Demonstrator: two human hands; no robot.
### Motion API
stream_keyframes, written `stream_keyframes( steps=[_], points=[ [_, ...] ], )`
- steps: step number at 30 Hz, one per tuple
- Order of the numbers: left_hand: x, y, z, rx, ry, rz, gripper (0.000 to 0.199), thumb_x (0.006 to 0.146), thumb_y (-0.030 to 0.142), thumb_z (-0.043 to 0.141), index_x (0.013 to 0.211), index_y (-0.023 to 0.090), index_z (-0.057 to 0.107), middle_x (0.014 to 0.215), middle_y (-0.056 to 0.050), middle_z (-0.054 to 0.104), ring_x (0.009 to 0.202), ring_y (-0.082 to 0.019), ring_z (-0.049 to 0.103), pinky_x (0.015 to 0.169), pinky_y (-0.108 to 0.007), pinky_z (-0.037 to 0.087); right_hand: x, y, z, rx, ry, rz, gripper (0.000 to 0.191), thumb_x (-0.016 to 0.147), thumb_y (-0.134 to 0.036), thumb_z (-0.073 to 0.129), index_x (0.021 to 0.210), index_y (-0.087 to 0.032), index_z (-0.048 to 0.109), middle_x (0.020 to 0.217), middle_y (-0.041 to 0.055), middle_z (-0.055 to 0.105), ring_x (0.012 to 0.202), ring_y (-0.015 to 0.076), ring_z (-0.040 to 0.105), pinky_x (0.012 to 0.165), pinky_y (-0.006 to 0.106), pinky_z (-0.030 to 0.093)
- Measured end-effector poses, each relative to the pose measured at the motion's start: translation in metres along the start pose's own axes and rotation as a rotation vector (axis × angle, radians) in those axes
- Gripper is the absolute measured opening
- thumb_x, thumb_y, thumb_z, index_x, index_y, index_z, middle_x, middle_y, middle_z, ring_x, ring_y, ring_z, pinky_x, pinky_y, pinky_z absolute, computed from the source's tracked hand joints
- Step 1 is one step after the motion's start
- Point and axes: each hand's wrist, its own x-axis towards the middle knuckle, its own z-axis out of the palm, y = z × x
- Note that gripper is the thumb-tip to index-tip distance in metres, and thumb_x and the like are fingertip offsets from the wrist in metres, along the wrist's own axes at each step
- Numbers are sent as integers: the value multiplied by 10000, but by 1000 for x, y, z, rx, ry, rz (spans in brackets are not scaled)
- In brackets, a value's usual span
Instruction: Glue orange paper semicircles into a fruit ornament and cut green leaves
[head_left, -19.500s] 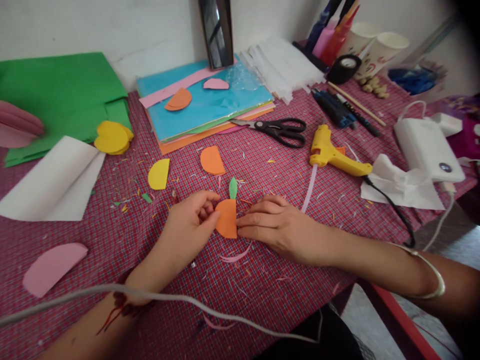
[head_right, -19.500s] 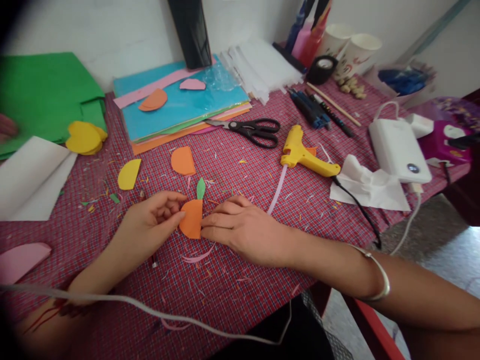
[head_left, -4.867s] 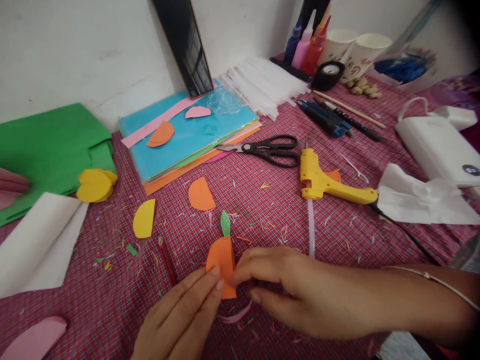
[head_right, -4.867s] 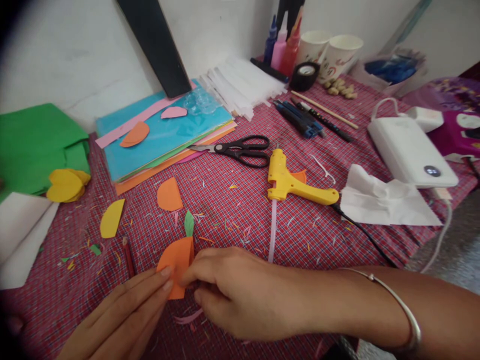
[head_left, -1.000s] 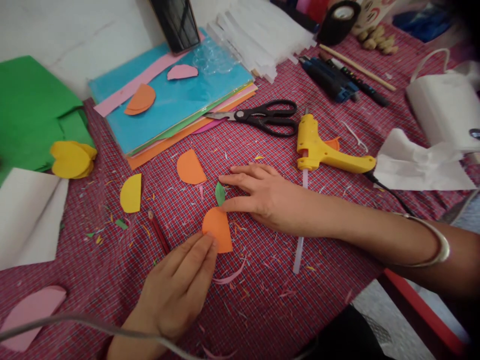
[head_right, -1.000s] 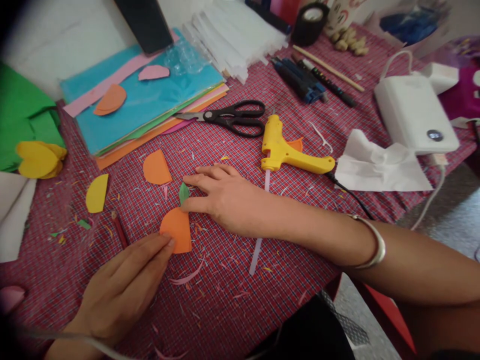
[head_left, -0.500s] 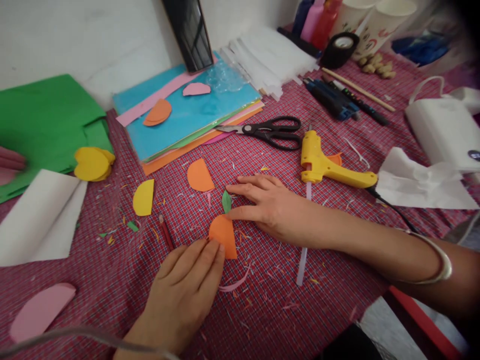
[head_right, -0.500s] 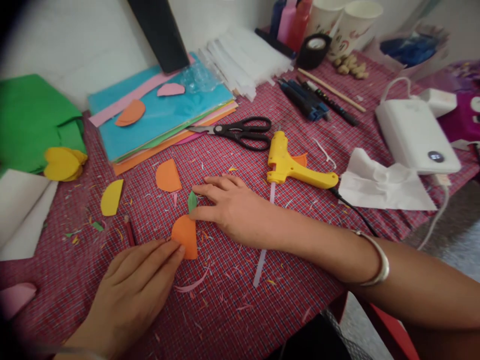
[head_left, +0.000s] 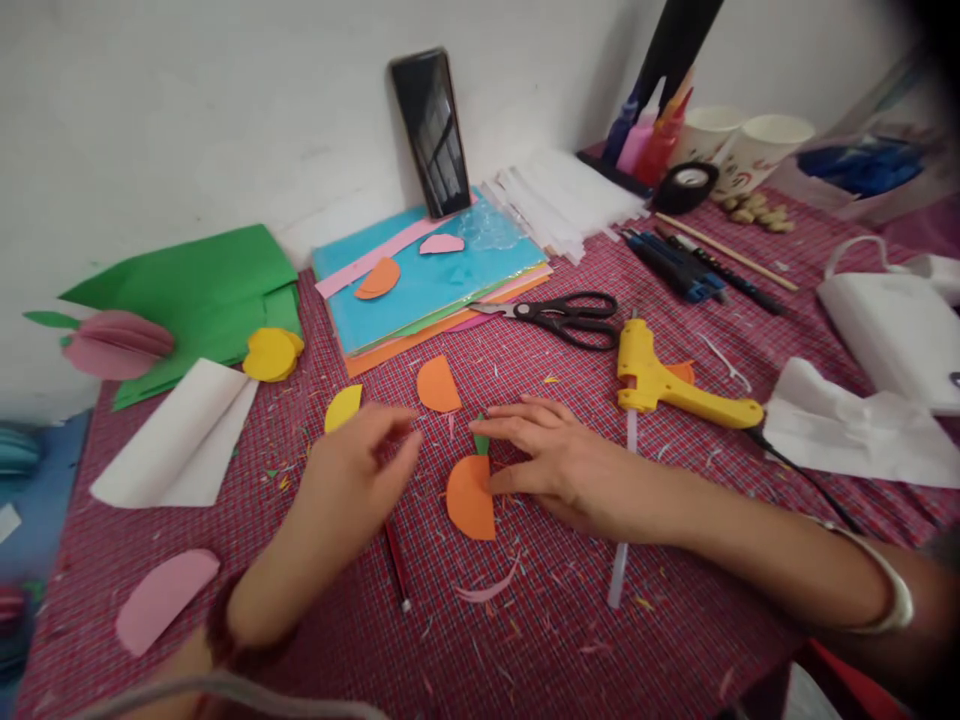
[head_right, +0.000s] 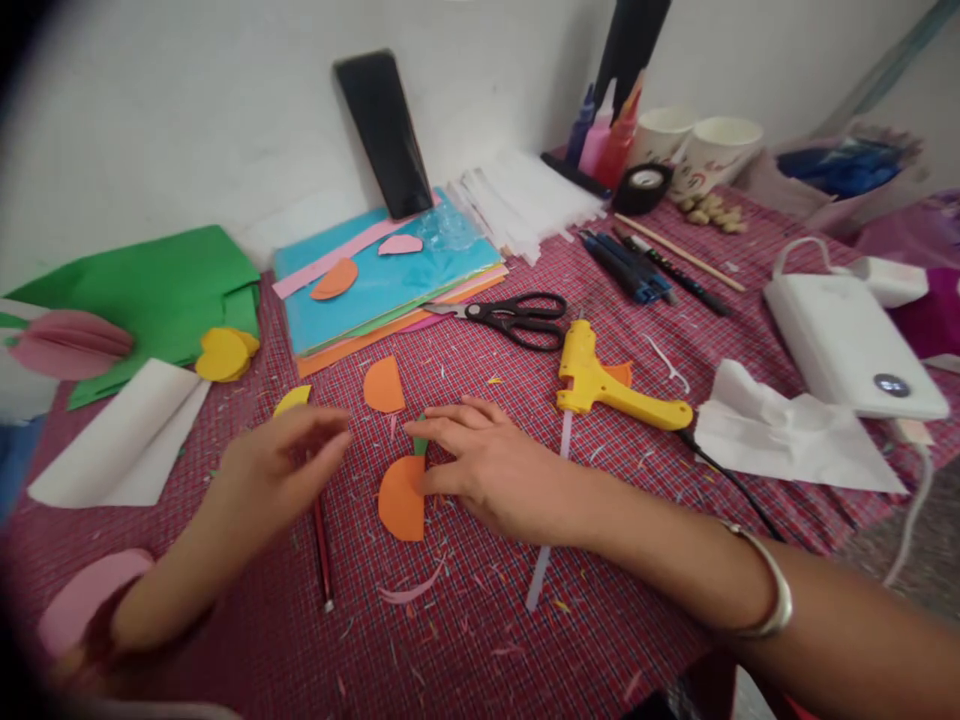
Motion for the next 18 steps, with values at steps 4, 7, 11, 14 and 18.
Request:
stream_keyframes(
  steps=[4,7,11,14,18],
  points=[
    [48,-15,12,-58,-16,-202,470,788,327,640,1210,138,559,943,-75,668,737,-186,621,680,-348,504,-2,0,-6,32,124,55,352,898,-89,476,1151,-240,668,1382,99,539,1254,259,486,1036,518,359],
    [66,-11,27,-92,-29,-241,609,702,252,699,1274,143,521,850,-35,638,672,-165,583,612,-307,465,-4,4,-10,55,213,131,345,896,-77,458,1148,-202,659,1307,115,586,1197,239,534,1005,477,408],
    [72,-4,35,-292,44,-314,499,652,94,656,1142,153,582,666,43,564,565,-114,517,535,-243,392,-4,12,-11,88,280,166,307,882,-68,458,1079,-170,671,1179,114,643,1113,225,582,962,422,459],
    [64,0,30,-643,133,-364,319,637,117,702,945,157,626,630,55,573,550,-84,517,537,-213,396,-2,15,-11,144,317,161,296,883,-67,445,1052,-167,666,1114,99,664,1067,206,597,959,401,464],
    [47,11,18,-1084,124,-443,237,572,176,815,732,151,642,652,34,633,558,-63,557,537,-178,440,1,11,-10,343,398,236,213,895,-138,483,1012,-181,655,998,69,683,966,187,614,905,384,474]
  ],
)
